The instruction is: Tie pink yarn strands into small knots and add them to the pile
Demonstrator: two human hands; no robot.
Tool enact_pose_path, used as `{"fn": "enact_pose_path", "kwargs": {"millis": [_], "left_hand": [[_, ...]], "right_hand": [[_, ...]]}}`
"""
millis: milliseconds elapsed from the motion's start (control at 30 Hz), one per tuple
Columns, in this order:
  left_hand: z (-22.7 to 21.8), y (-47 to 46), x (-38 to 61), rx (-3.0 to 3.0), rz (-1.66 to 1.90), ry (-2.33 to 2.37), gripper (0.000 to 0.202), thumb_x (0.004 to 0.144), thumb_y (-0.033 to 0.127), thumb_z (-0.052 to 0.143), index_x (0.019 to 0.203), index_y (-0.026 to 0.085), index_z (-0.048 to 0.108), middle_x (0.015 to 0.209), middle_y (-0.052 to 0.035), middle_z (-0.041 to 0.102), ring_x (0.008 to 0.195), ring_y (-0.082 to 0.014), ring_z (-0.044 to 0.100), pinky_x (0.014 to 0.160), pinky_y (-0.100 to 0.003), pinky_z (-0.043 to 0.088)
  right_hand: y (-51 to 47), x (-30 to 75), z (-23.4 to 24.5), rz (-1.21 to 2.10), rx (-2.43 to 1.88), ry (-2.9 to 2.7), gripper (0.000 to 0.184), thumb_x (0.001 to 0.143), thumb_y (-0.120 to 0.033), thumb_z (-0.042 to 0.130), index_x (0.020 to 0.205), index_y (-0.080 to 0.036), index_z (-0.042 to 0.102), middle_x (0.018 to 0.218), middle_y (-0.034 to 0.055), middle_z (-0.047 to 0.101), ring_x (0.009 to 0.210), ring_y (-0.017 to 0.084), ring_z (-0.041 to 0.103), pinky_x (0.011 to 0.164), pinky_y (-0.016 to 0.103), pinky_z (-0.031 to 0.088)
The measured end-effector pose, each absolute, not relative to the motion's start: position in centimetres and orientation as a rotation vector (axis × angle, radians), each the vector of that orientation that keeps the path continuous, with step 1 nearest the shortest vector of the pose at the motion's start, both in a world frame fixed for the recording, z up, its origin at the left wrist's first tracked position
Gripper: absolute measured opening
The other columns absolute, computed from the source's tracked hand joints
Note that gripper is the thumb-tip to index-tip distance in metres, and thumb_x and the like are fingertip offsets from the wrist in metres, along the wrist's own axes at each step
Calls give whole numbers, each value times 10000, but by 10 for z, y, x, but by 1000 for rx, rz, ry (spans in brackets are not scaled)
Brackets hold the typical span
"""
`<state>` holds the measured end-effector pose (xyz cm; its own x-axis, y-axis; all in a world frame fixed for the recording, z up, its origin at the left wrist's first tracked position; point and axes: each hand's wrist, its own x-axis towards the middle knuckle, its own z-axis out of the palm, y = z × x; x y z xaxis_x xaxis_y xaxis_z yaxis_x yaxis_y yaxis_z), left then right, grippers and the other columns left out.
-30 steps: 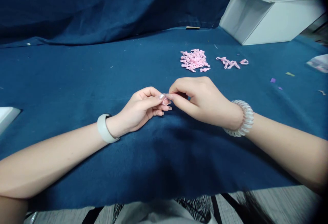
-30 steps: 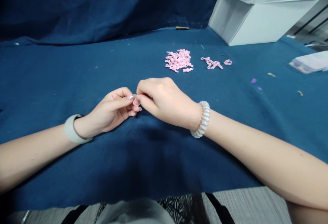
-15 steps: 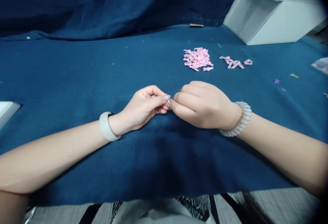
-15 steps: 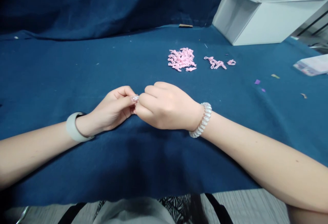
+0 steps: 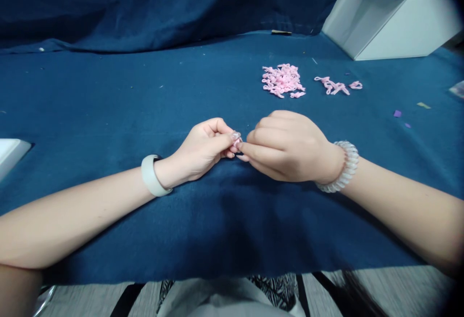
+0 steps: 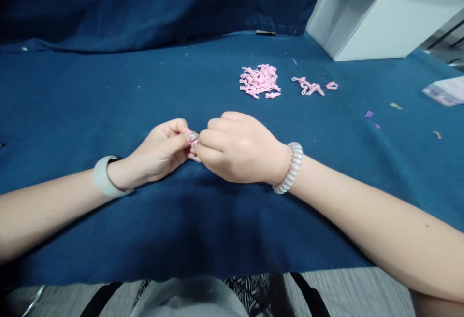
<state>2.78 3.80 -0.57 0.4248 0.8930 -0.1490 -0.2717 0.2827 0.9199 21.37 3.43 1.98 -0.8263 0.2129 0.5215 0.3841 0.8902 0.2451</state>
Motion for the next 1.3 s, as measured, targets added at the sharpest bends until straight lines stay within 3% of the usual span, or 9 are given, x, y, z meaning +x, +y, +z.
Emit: {"fn": "enact_pose_path", "kwargs": {"millis": [133,267,400,600,900,1033,1300], "left_hand": [[-7,38,28,1012,898,787,202,714,113,689,647,117,498,589,3,617,519,-59,558,521,-170,454],[-11,38,27,1144,854,770,176,733,127,684,669,114,520,622,-6,644,536,-64,583,532,-168,486],[-11,37,24,1264,792,737,156,767,129,667,690,110,532,623,-11,655,550,-60,601,554,-158,506],[-4,37,26,1305,689,798,129,765,97,662,697,89,553,596,-26,661,527,-66,617,536,-145,521],[6,37,29,1288,566,880,108,770,84,651,689,87,580,604,-65,678,535,-100,651,531,-152,539],[8,37,30,1296,501,879,89,752,86,669,695,86,601,620,-67,681,535,-106,652,522,-158,540],[11,41,26,1263,331,897,42,742,76,643,706,91,627,670,-75,697,587,-134,675,575,-208,576]], "right_hand": [[36,217,26,36,-606,-2344,191,891,-192,510,781,-149,660,759,45,653,711,128,586,666,273,450],[42,221,35,510,-851,-2333,121,831,-234,608,777,-139,659,734,26,651,664,109,582,632,239,452],[45,223,37,835,-943,-2468,173,789,-306,664,825,-138,679,758,13,670,675,102,599,620,214,451],[44,223,41,827,-971,-2556,211,819,-350,630,816,-157,717,744,7,679,645,91,591,570,202,409],[43,225,44,743,-890,-2668,176,851,-297,606,800,-178,726,713,-2,683,596,83,572,586,218,388],[43,226,43,730,-817,-2718,223,883,-316,573,790,-184,726,705,-5,684,582,79,566,578,215,382],[36,221,40,391,-665,-2841,407,967,-349,429,742,-141,697,699,44,656,657,124,589,628,254,395]]}}
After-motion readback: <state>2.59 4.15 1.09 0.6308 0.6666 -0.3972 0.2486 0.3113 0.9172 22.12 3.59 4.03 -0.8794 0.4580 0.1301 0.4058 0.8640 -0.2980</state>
